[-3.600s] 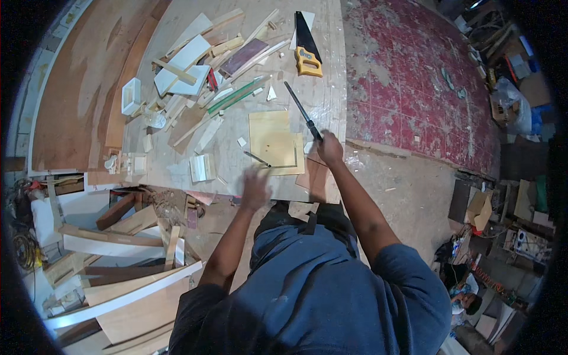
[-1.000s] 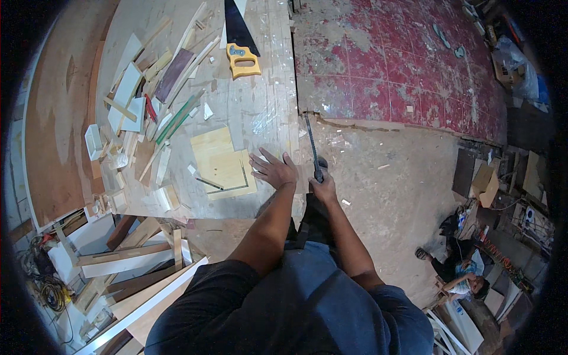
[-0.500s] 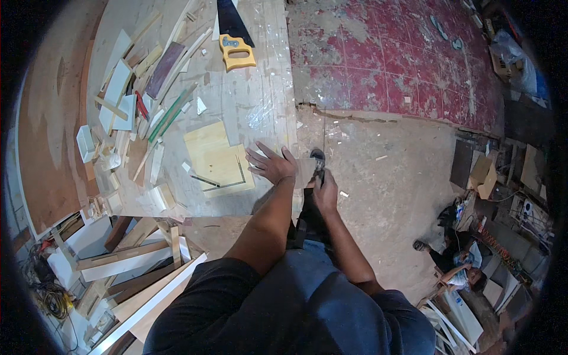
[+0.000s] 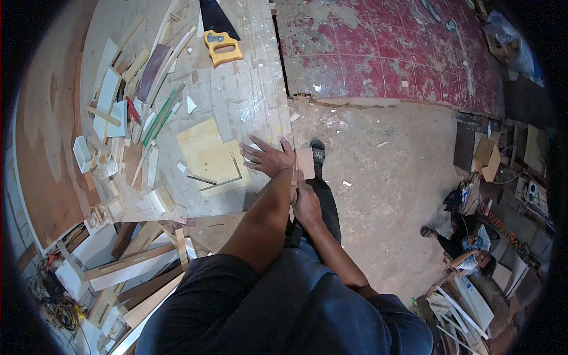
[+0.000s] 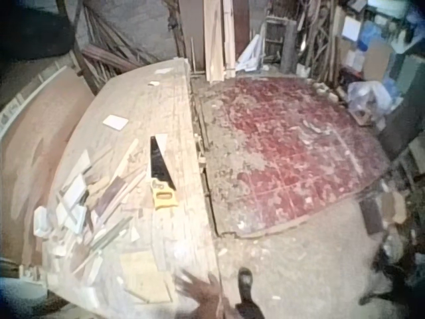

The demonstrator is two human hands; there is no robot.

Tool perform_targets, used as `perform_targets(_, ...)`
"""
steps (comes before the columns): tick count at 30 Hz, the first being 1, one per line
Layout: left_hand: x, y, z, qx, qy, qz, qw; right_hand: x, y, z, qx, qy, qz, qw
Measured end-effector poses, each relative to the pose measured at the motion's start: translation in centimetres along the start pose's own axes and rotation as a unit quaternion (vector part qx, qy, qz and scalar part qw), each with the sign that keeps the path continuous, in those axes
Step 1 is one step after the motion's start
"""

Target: The person cuts a wooden piece with a handheld saw blade while holding it against the edge of a workbench, repositioning the wood and continuing to saw it.

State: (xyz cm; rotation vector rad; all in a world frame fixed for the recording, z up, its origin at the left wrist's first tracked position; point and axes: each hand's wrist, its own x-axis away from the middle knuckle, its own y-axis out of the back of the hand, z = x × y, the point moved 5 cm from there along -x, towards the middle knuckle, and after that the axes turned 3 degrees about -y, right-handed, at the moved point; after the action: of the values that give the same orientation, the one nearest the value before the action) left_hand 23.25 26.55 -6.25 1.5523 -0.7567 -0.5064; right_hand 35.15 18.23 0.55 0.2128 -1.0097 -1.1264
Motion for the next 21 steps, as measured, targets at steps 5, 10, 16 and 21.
perform_targets(5,-0.1,-0.2,0.1,0.002,0.001,-0.006,1.0,1.3,0.2,-0.2,-0.022,-0.016,-0.008,1.0)
perform_targets(10,0.0,-0.3,-0.1,-0.004,0.004,-0.003,1.0,2.4,0.9,-0.6,-0.032,-0.031,-0.007,0.999)
perform_targets(16,-0.1,-0.4,0.2,-0.005,0.009,-0.003,1.0,3.0,1.8,0.3,-0.034,-0.054,0.005,0.998)
perform_targets(21,-0.1,-0.3,0.0,-0.001,0.013,0.008,1.0,3.1,2.0,0.6,0.001,-0.031,0.008,0.999)
